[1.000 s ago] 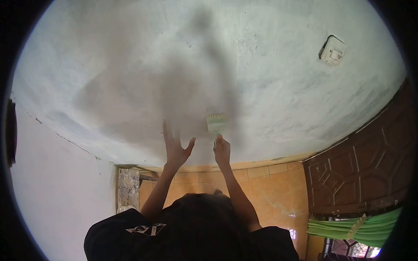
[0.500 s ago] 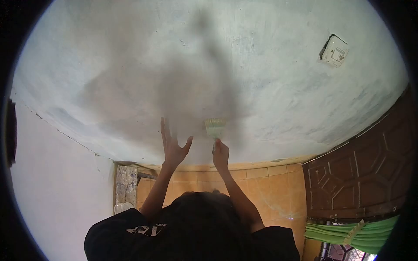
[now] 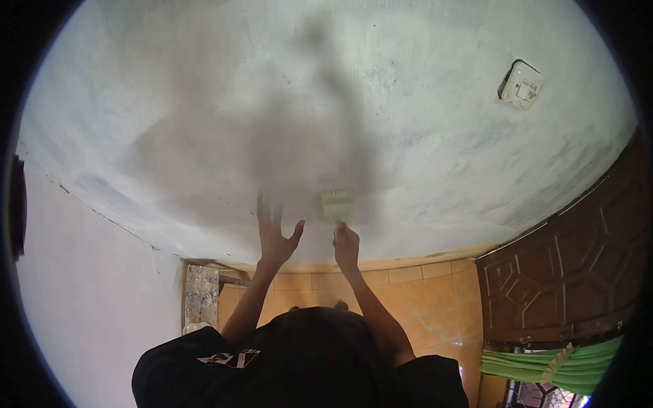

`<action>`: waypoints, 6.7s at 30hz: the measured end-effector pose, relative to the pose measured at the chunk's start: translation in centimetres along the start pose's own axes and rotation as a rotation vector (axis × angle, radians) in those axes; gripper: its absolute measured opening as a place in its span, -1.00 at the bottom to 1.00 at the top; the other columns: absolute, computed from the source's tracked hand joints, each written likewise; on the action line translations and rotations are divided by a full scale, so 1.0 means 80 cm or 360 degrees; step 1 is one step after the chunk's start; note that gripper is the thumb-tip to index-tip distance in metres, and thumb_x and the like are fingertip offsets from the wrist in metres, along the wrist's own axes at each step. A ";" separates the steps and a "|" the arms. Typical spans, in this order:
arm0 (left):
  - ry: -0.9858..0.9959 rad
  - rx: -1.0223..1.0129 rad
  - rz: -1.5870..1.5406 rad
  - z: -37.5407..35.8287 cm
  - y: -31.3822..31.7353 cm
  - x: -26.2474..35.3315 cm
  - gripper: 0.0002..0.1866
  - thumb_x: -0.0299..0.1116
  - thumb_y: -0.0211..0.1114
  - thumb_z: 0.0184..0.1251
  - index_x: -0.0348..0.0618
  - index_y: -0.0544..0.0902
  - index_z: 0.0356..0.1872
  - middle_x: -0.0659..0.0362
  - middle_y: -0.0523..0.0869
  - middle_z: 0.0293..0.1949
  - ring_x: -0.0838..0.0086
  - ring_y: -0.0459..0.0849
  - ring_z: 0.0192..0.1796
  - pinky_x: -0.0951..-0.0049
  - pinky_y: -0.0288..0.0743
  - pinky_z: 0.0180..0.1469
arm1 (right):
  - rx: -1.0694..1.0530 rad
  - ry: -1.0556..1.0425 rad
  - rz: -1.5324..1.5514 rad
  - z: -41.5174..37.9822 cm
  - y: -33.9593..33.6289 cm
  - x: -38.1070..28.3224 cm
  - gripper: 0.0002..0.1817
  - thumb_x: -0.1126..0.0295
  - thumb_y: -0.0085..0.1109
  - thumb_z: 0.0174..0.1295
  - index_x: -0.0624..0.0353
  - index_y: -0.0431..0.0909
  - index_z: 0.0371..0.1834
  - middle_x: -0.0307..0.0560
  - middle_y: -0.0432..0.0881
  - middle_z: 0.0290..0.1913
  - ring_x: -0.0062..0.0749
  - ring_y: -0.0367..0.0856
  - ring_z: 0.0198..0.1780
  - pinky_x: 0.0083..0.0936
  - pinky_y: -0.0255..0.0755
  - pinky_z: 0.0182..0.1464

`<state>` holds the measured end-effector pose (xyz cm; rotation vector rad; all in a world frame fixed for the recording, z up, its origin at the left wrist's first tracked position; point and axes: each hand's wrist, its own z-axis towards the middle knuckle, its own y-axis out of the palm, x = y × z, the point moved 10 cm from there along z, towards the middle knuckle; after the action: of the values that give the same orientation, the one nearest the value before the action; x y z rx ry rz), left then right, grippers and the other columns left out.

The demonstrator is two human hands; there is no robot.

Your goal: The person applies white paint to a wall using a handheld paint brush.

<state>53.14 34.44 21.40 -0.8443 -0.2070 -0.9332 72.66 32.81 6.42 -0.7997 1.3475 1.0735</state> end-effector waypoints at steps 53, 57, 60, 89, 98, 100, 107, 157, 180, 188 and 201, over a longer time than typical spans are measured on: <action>-0.0040 -0.0109 -0.0348 0.003 0.022 0.035 -0.44 -0.41 0.43 0.13 -0.10 0.51 0.21 0.02 0.60 0.09 0.16 0.59 0.07 0.23 0.53 0.06 | 0.0027 -0.0233 -0.0071 0.032 -0.021 -0.090 -0.54 -0.01 -0.18 0.52 0.05 0.24 -0.50 -0.43 0.20 -0.62 -0.76 0.13 -0.62 -0.70 0.07 -0.58; -0.0024 -0.0107 -0.0370 0.009 0.024 0.036 -0.44 -0.43 0.43 0.13 -0.11 0.51 0.21 0.02 0.61 0.07 0.17 0.61 0.05 0.25 0.56 0.03 | 0.0002 -0.0114 0.0028 0.004 -0.019 -0.091 -0.54 -0.02 -0.14 0.50 0.04 0.25 -0.51 -0.43 0.20 -0.62 -0.76 0.15 -0.63 -0.70 0.06 -0.59; 0.0020 -0.0056 -0.0298 0.014 0.019 0.039 -0.43 -0.46 0.43 0.12 -0.11 0.51 0.21 0.03 0.61 0.07 0.19 0.62 0.02 0.26 0.57 0.02 | -0.0079 -0.0293 0.0017 0.023 -0.010 -0.152 -0.53 -0.02 -0.14 0.50 0.05 0.25 -0.51 -0.42 0.21 -0.62 -0.76 0.15 -0.62 -0.69 0.06 -0.59; -0.0101 -0.0058 -0.0475 0.035 0.021 0.039 -0.36 -0.48 0.41 0.14 -0.08 0.43 0.30 0.05 0.61 0.06 0.26 0.60 0.00 0.27 0.52 0.00 | -0.0174 -0.0200 -0.0029 0.021 -0.006 -0.167 -0.56 0.05 -0.15 0.52 0.10 0.31 -0.48 -0.38 0.27 -0.63 -0.72 0.22 -0.59 -0.67 0.13 -0.53; -0.0146 -0.0070 -0.0479 0.031 0.022 0.035 -0.35 -0.48 0.41 0.13 -0.08 0.43 0.30 0.05 0.59 0.07 0.27 0.59 0.00 0.28 0.52 0.00 | -0.0122 0.0111 -0.0120 -0.003 -0.020 -0.049 -0.62 0.15 -0.16 0.52 0.12 0.33 -0.46 -0.41 0.25 -0.61 -0.72 0.20 -0.57 -0.64 0.14 -0.51; -0.0139 -0.0053 -0.0461 0.036 0.020 0.033 -0.35 -0.48 0.41 0.13 -0.08 0.42 0.30 0.05 0.58 0.07 0.26 0.59 0.01 0.28 0.52 0.00 | -0.0123 0.0001 -0.0047 0.002 -0.015 -0.085 -0.61 0.13 -0.15 0.52 0.12 0.33 -0.46 -0.42 0.25 -0.61 -0.73 0.20 -0.57 -0.64 0.12 -0.52; -0.0170 -0.0028 -0.0462 0.032 0.018 0.033 -0.40 -0.48 0.40 0.15 -0.09 0.46 0.27 0.05 0.56 0.10 0.25 0.58 0.06 0.28 0.51 0.02 | -0.0191 -0.0200 0.0138 0.055 -0.004 -0.137 -0.58 0.06 -0.12 0.51 0.10 0.34 -0.46 -0.44 0.20 -0.62 -0.75 0.16 -0.59 -0.68 0.08 -0.54; -0.0192 -0.0195 -0.0201 0.023 0.024 0.021 -0.07 -0.42 0.40 0.17 -0.15 0.04 0.52 0.00 0.55 -0.03 0.14 0.52 0.03 0.20 0.46 0.07 | -0.0189 0.0046 0.0034 -0.007 -0.023 -0.136 -0.58 0.06 -0.14 0.51 0.08 0.34 -0.46 -0.44 0.24 -0.61 -0.75 0.20 -0.58 -0.68 0.12 -0.54; -0.0327 -0.0206 -0.0349 0.018 0.039 0.020 -0.05 -0.39 0.43 0.16 -0.16 0.03 0.51 0.00 0.51 0.04 0.20 0.53 0.04 0.24 0.49 0.04 | -0.0130 -0.0093 -0.0004 0.037 -0.030 -0.131 -0.54 -0.02 -0.16 0.51 0.10 0.34 -0.45 -0.41 0.23 -0.61 -0.74 0.17 -0.60 -0.66 0.12 -0.56; -0.0294 -0.0210 -0.0297 0.018 0.031 0.019 -0.07 -0.39 0.40 0.19 -0.12 0.03 0.53 0.02 0.54 -0.02 0.19 0.53 0.02 0.21 0.47 0.07 | -0.0170 -0.0197 -0.0141 0.015 0.001 -0.156 -0.52 0.01 -0.14 0.50 0.13 0.33 -0.50 -0.38 0.24 -0.63 -0.71 0.20 -0.59 -0.63 0.11 -0.54; -0.0244 -0.0170 -0.0330 0.022 0.026 0.029 -0.12 -0.45 0.41 0.15 -0.09 0.14 0.49 0.00 0.55 0.00 0.19 0.55 0.02 0.22 0.48 0.05 | -0.0148 -0.0070 -0.0156 -0.007 -0.005 -0.109 -0.56 0.10 -0.15 0.52 0.15 0.32 -0.50 -0.36 0.25 -0.63 -0.68 0.19 -0.57 -0.59 0.14 -0.51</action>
<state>56.50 34.88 22.61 -1.0081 -0.3854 -1.0809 73.61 30.95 14.90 -0.8967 1.2160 1.0766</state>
